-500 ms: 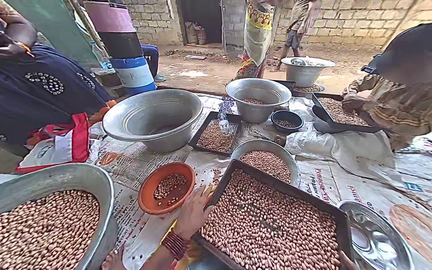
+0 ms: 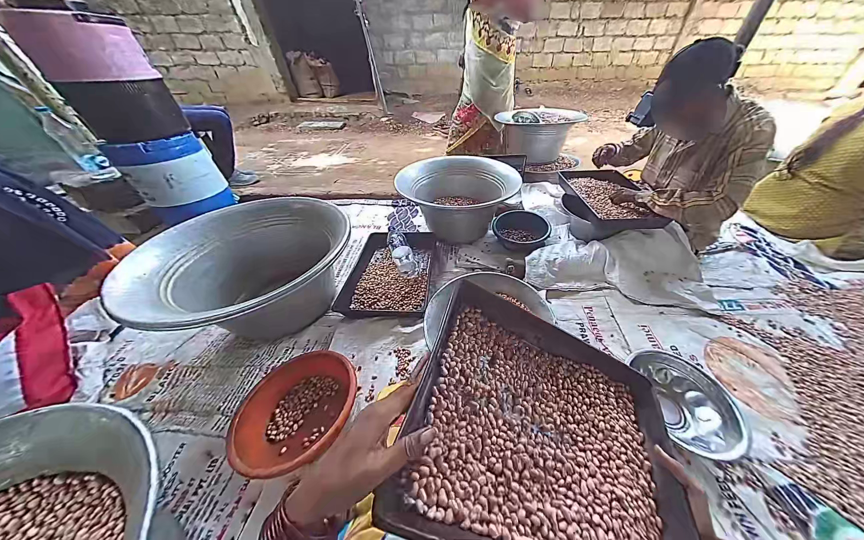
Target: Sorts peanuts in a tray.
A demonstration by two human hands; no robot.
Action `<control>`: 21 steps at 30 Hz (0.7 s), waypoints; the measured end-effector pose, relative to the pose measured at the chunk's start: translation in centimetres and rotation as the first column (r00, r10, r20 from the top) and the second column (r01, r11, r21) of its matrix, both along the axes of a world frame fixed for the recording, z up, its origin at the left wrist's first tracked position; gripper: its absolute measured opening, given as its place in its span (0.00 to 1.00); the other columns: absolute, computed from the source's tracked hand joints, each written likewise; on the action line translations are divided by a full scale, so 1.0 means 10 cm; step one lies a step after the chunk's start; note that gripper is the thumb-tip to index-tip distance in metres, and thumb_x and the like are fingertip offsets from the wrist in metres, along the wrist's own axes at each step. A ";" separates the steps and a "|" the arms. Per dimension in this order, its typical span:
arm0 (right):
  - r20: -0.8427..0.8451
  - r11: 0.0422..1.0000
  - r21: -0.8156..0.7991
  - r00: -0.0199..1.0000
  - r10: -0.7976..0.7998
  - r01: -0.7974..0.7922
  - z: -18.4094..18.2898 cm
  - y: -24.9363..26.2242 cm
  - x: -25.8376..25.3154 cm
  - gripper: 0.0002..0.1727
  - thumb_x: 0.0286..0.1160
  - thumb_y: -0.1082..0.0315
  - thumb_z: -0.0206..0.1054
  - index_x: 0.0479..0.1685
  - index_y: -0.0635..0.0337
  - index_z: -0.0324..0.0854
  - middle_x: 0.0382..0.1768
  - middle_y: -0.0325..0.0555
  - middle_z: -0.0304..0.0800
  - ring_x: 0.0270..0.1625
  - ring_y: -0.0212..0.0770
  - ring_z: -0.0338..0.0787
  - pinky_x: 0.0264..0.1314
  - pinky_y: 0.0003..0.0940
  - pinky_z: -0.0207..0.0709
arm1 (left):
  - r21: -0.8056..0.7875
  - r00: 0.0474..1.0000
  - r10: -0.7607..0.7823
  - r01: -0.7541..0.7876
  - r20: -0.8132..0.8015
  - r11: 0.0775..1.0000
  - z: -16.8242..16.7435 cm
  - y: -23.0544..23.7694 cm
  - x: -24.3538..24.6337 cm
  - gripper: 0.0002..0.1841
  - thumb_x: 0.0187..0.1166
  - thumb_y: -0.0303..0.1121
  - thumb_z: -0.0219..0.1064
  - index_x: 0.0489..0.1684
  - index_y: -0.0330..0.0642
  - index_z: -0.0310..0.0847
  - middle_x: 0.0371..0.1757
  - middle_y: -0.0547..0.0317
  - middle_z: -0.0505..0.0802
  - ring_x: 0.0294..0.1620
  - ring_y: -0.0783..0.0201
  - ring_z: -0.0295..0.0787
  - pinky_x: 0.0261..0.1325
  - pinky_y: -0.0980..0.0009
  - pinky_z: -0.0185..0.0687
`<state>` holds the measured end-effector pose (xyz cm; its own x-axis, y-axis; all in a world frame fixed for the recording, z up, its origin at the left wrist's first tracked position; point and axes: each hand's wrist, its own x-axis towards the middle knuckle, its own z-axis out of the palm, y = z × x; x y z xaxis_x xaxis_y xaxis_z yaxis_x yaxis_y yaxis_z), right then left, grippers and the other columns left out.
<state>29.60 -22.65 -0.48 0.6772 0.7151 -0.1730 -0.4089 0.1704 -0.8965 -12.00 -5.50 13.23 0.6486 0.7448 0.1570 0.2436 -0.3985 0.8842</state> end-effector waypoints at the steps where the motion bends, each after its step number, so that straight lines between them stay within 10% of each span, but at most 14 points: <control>1: -0.009 0.996 -0.081 0.999 -0.033 0.032 0.03 0.02 -0.01 0.14 0.88 0.71 0.46 0.49 0.56 0.80 0.31 0.32 0.93 0.34 0.20 0.91 0.40 0.18 0.85 | -0.034 1.000 0.016 -0.016 0.007 0.999 -0.04 0.03 -0.01 0.38 0.78 0.58 0.66 0.77 0.35 0.75 0.67 0.58 0.91 0.64 0.78 0.87 0.71 0.74 0.82; 6: 0.179 0.962 -0.264 0.984 -0.014 0.062 0.04 0.09 0.00 0.07 0.86 0.70 0.56 0.50 0.63 0.78 0.31 0.30 0.87 0.31 0.16 0.86 0.37 0.15 0.80 | -0.206 0.967 0.132 -0.177 -0.216 0.962 -0.64 0.25 -0.17 0.36 0.75 0.45 0.66 0.84 0.37 0.70 0.69 0.46 0.90 0.66 0.58 0.89 0.74 0.55 0.80; 11: 0.083 0.960 -0.278 0.994 0.065 -0.040 0.07 0.07 -0.07 0.20 0.87 0.65 0.52 0.74 0.58 0.68 0.38 0.33 0.89 0.34 0.19 0.89 0.35 0.16 0.84 | -0.189 0.923 0.138 -0.217 -0.360 0.958 -1.14 0.18 -0.34 0.31 0.79 0.36 0.67 0.82 0.30 0.70 0.68 0.35 0.89 0.71 0.45 0.86 0.79 0.46 0.74; 21: 0.081 0.967 -0.255 0.996 0.040 -0.018 0.07 0.07 -0.10 0.15 0.88 0.67 0.50 0.65 0.57 0.74 0.36 0.33 0.91 0.35 0.20 0.90 0.37 0.18 0.85 | 0.046 0.765 0.352 -0.391 -0.539 0.919 -1.02 0.09 0.01 0.23 0.88 0.35 0.61 0.76 0.29 0.76 0.56 0.28 0.92 0.62 0.31 0.90 0.70 0.36 0.75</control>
